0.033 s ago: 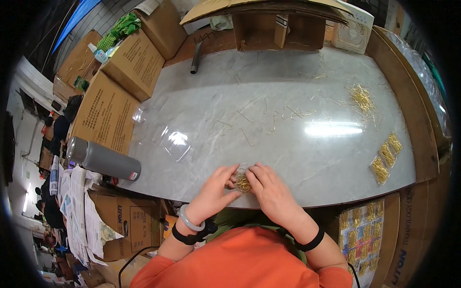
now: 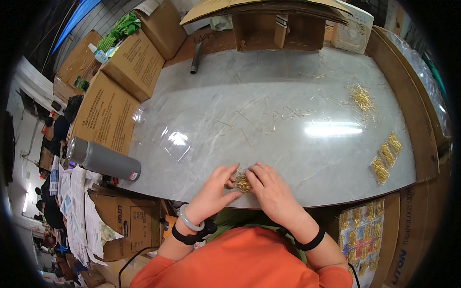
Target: Manually sort and organize small gold-colored metal pins into plastic bags.
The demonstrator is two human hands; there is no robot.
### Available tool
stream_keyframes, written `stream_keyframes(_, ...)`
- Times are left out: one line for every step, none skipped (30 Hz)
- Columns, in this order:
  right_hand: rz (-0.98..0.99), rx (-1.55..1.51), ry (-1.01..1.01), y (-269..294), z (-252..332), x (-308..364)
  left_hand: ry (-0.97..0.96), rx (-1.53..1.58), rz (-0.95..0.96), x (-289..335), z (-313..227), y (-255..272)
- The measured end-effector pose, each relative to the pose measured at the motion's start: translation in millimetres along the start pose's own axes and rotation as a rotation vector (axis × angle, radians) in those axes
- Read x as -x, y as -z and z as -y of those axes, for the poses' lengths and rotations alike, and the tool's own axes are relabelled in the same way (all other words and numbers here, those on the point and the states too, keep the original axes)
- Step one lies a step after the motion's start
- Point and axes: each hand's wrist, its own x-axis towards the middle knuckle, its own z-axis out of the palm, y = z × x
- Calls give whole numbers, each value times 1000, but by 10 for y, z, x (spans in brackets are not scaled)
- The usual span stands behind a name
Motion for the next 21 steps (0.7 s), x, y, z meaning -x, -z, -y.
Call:
stream_keyframes(-1,-26,-16,9,-7,2,-48,-80,-8,2,1,19)
stream_keyframes(-1,-53,-31,16,-12,3,-96,-159,-16,-1,-1,30)
stream_keyframes(1,-79,-44,20,-15,-1,-119,-210,-33,-6,13,29)
stream_keyframes(17,-44,-36,49,-22,-8,-142,-260,-50,-21,38,23)
stream_keyframes(33,-9,-29,100,-31,-20,-164,-311,-67,-38,58,26)
stream_keyframes(50,25,-22,137,-34,-29,-137,-281,-31,-66,67,36)
stream_keyframes(75,52,5,158,-35,-42,-111,-251,5,-111,73,55)
stream_keyframes(100,80,32,176,-37,-54,-84,-221,41,-148,74,70)
stream_keyframes(121,110,54,191,-40,-56,-109,-225,48,-187,64,81)
stream_keyframes(115,101,50,186,-44,-53,-134,-230,54,-221,51,90)
stream_keyframes(108,93,47,168,-51,-49,-159,-234,60,-239,40,90)
stream_keyframes(103,81,46,144,-51,-51,-103,-243,66,-234,38,84)
stream_keyframes(92,68,27,126,-46,-43,-48,-252,71,-221,33,60)
stream_keyframes(82,55,9,107,-38,-23,9,-261,74,-203,28,26)
stream_keyframes(73,39,0,80,-18,-24,-34,-261,19,-163,36,-47)
stream_keyframes(57,36,-1,56,-13,-26,-74,-273,-38,-118,51,-131)
stream_keyframes(44,33,-2,46,-25,-4,-112,-286,-96,-70,64,-142)
stream_keyframes(27,27,-3,28,-35,10,-37,-174,-79,-30,65,-77)
stream_keyframes(20,31,-6,26,-34,25,35,-55,-64,2,59,-22)
stream_keyframes(13,34,-9,27,-27,37,105,66,-51,38,59,47)
stream_keyframes(7,41,-16,48,-15,44,42,-110,-144,82,253,260)
